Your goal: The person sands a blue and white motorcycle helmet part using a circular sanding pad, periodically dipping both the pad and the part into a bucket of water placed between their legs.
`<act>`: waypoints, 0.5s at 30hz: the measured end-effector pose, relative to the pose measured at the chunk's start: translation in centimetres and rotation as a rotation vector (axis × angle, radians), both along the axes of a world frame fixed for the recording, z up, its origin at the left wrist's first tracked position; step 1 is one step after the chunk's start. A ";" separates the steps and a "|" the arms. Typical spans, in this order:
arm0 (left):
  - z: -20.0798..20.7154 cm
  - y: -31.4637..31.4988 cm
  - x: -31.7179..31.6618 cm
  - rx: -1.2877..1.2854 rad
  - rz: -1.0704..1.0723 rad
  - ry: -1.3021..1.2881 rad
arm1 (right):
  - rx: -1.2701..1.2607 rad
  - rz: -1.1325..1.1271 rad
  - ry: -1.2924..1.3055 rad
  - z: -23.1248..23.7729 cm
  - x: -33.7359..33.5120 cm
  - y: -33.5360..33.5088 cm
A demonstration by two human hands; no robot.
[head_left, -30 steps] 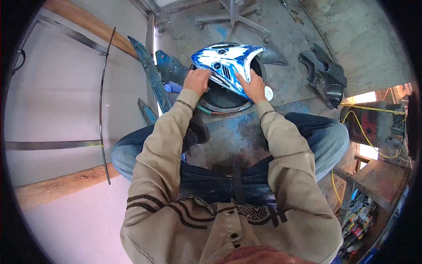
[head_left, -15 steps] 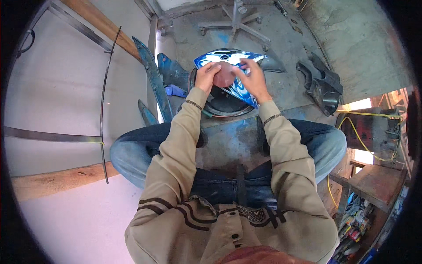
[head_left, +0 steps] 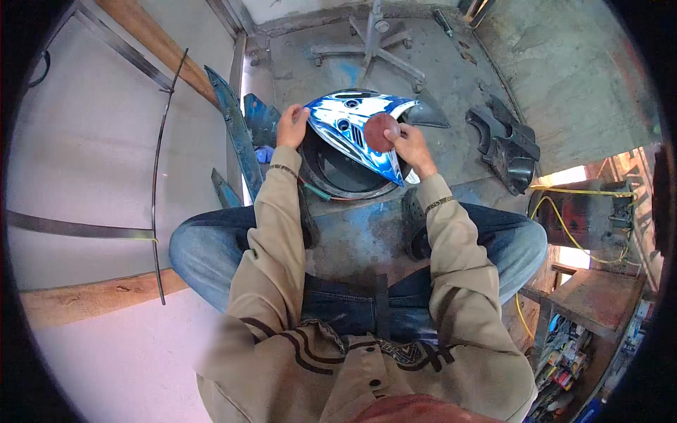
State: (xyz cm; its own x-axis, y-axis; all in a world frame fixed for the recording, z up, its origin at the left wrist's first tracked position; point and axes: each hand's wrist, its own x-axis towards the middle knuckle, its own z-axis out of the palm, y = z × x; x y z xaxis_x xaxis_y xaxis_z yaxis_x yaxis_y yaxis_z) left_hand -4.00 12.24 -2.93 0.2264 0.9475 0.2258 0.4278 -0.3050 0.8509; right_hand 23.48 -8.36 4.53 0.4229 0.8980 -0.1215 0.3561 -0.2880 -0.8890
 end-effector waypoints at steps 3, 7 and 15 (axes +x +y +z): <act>-0.6 -0.7 0.4 -0.180 -0.002 -0.192 | 0.084 -0.082 0.193 -2.1 -1.8 0.1; 0.4 -0.9 -0.5 -0.158 0.018 -0.199 | 0.167 -0.204 0.000 -4.1 -3.0 1.3; 2.7 -0.8 -3.5 -0.372 0.098 -0.326 | 0.269 -0.196 -0.002 -3.2 -1.2 1.8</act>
